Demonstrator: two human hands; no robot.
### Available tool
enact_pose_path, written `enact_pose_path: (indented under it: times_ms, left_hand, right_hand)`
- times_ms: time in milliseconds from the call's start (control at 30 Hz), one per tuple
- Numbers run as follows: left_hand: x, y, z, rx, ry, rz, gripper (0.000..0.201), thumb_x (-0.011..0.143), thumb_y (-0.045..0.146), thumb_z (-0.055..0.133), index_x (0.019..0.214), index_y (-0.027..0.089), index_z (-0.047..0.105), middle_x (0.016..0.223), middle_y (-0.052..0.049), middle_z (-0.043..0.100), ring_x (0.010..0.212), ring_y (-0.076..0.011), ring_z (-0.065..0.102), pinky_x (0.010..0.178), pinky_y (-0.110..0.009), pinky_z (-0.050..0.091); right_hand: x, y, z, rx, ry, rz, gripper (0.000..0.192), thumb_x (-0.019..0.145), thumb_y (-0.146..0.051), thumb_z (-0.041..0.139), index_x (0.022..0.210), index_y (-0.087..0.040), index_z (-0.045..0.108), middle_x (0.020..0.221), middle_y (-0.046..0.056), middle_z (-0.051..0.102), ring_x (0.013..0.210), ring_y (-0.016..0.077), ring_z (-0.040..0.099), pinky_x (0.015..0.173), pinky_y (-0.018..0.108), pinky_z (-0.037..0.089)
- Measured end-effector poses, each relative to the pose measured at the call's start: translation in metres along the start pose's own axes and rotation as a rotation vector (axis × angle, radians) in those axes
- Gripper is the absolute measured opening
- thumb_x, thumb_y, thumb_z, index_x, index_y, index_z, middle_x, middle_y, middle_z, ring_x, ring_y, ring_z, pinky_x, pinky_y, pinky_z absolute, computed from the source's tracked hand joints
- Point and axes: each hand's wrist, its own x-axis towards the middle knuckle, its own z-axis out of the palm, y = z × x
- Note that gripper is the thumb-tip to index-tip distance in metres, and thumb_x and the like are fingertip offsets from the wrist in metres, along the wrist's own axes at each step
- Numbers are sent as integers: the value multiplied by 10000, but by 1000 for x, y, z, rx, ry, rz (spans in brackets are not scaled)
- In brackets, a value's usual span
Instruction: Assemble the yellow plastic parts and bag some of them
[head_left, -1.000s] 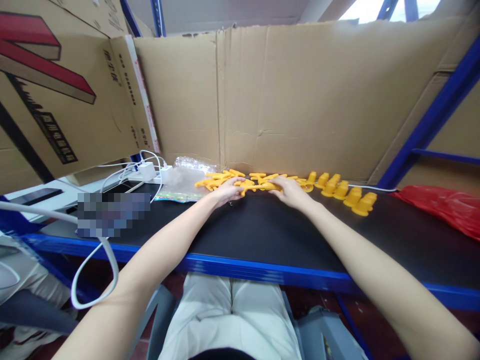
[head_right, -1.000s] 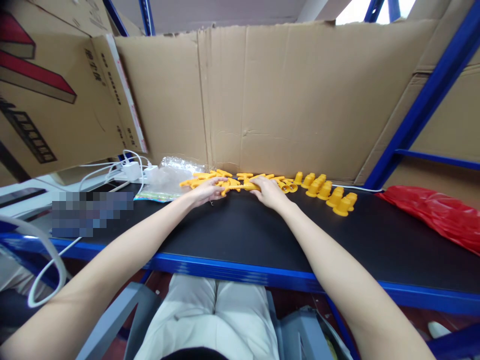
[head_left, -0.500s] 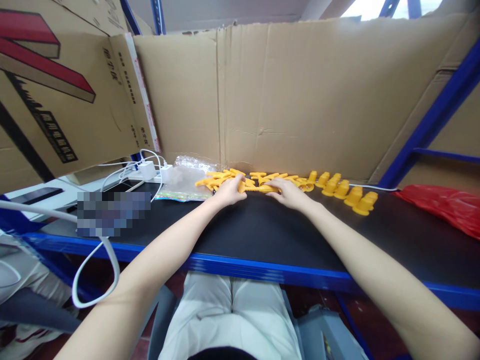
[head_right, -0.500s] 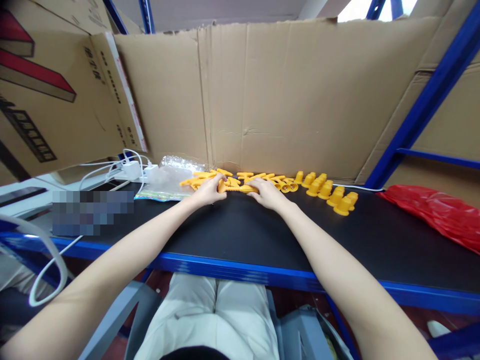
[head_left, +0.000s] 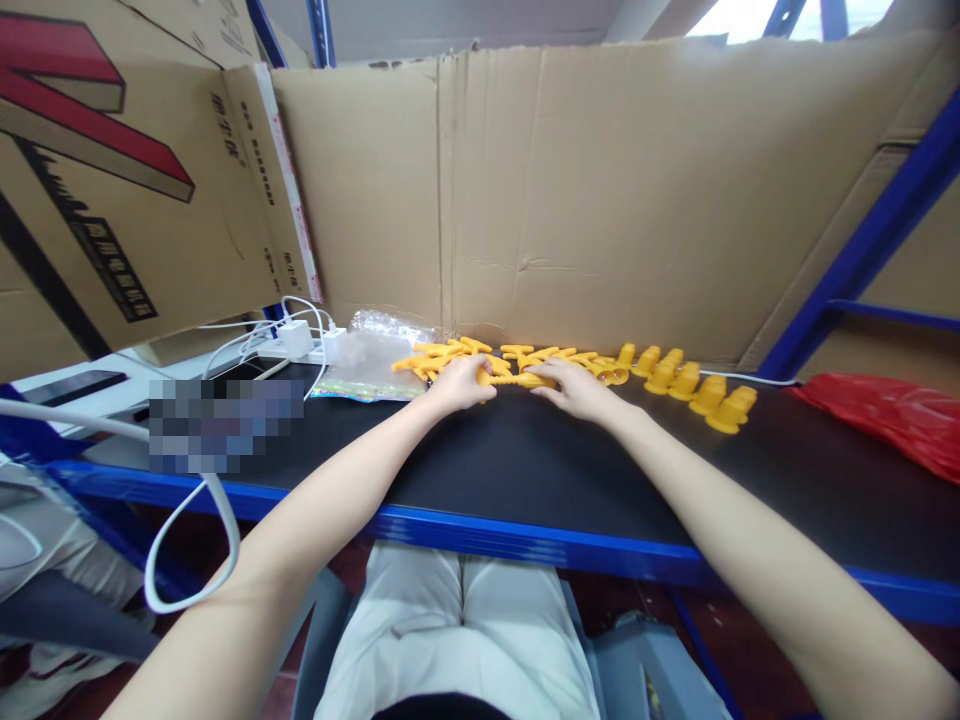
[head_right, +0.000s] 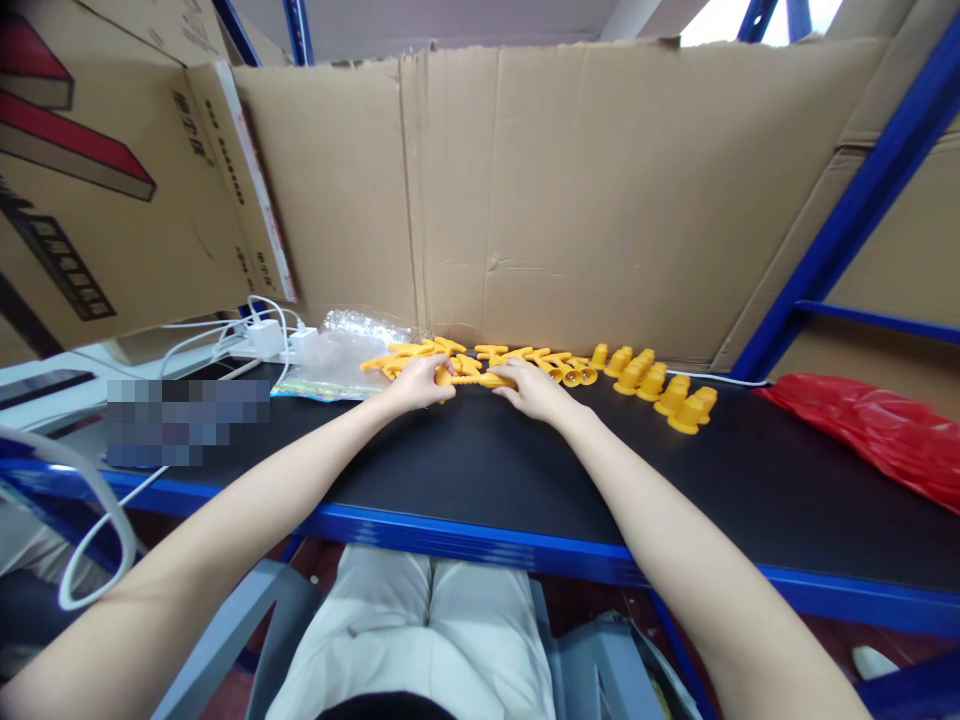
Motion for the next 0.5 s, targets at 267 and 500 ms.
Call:
enact_pose_path:
  times_ms: [267, 500]
  left_hand:
    - [-3, 4, -5, 105, -12, 18, 306, 648, 266, 578, 946, 202, 602, 824, -46, 631, 816, -228, 589, 689, -298, 433]
    - [-2, -1, -4, 95, 0, 28, 320, 651, 254, 571, 965, 195, 592, 780, -40, 619, 783, -219, 586, 676, -292, 431]
  right_hand:
    - [0, 3, -3, 270, -7, 179, 494, 734, -295, 647, 1201, -172, 541, 1188, 120, 561, 950, 222, 594, 875, 426, 470]
    - [-4, 15, -11, 650, -83, 312, 538, 703, -294, 675, 1199, -189, 494, 1171, 93, 540, 866, 157, 643, 887, 365, 479]
